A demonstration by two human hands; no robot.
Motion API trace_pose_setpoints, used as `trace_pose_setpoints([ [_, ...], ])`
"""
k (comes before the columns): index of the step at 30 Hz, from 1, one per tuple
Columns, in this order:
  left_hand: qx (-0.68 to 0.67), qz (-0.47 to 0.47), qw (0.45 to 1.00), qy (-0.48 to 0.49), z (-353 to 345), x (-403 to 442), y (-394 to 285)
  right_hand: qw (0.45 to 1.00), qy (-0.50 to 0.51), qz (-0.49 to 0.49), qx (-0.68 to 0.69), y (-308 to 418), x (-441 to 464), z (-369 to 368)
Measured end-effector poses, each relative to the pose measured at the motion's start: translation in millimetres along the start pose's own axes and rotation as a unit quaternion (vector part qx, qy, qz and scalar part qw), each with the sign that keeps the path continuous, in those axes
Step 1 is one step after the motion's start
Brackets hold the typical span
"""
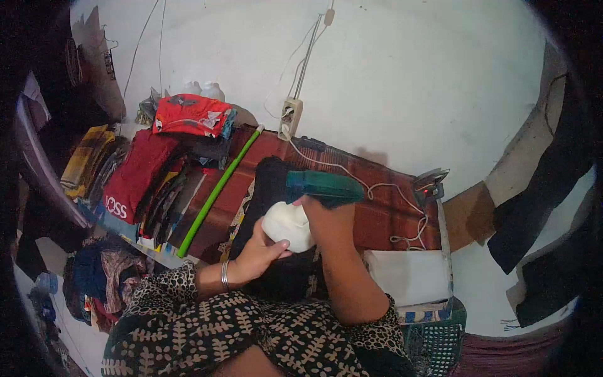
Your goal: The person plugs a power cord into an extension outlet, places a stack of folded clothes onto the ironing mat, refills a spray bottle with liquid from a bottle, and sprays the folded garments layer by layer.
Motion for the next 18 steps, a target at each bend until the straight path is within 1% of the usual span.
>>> trace_pose_setpoints([
  [1, 0.061, -0.016, 0.998, 0.006, 6, 3, 6, 1.0, 0.004, -0.006, 0.016, -5, 5, -1],
  [2, 0.061, -0.018, 0.998, 0.007, 9, 3, 7, 1.0, 0.004, -0.003, 0.016, -4, 9, 3],
  [3, -0.05, 0.025, 0.998, 0.019, 9, 3, 7, 0.999, 0.029, -0.029, 0.008, -1, 12, 6],
  [4, -0.16, 0.068, 0.984, 0.03, 9, 2, 7, 0.997, 0.055, -0.054, 0.0, 0, 14, 8],
  [5, -0.158, 0.068, 0.985, 0.029, 11, 4, 3, 0.997, 0.056, -0.054, 0.002, -2, 17, 13],
  [6, -0.281, 0.181, 0.94, 0.065, 11, 6, 2, 0.994, 0.101, -0.048, 0.009, -4, 19, 15],
  [7, -0.397, 0.29, 0.865, 0.098, 7, 2, 3, 0.991, 0.124, -0.046, 0.011, -10, 18, 15],
  [8, -0.4, 0.29, 0.864, 0.097, 15, 4, 22, 0.988, 0.147, -0.045, 0.013, -16, 16, 14],
  [9, -0.485, 0.398, 0.736, 0.253, 18, 1, 55, 0.981, 0.18, -0.038, 0.058, -27, 15, 11],
  [10, -0.54, 0.481, 0.567, 0.395, 13, -6, 52, 0.977, 0.196, -0.032, 0.082, -26, 15, 8],
  [11, -0.552, 0.474, 0.533, 0.432, 14, -5, 52, 0.971, 0.211, -0.026, 0.106, -25, 14, 5],
  [12, -0.562, 0.465, 0.498, 0.468, 7, -6, 37, 0.957, 0.223, -0.041, 0.183, -13, 9, 1],
  [13, -0.441, 0.388, 0.697, 0.412, 13, -7, 39, 0.936, 0.232, -0.057, 0.258, -5, 5, -1],
  [14, -0.292, 0.286, 0.851, 0.33, 17, -6, 39, 0.937, 0.229, -0.058, 0.258, -3, 6, 0],
  [15, -0.295, 0.217, 0.883, 0.295, 9, -9, 17, 0.959, 0.181, -0.052, 0.21, -3, 9, 3],
  [16, -0.296, 0.219, 0.882, 0.295, 6, -7, 13, 0.977, 0.134, -0.045, 0.161, -3, 11, 6],
  [17, -0.176, 0.126, 0.953, 0.211, 10, 1, 9, 0.977, 0.134, -0.046, 0.16, -7, 9, 6],
  [18, -0.048, 0.028, 0.991, 0.119, 14, 7, 0, 0.986, 0.087, -0.009, 0.142, -11, 8, 8],
])
Point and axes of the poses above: each hand's wrist, its own x-axis towards the middle knuckle, its own z-axis out of the back of the hand, y = z × x, the point moved 3 cm from there along x, towards the middle knuckle, and after that the axes turned 9 degrees about -x, right-handed, at the moved point
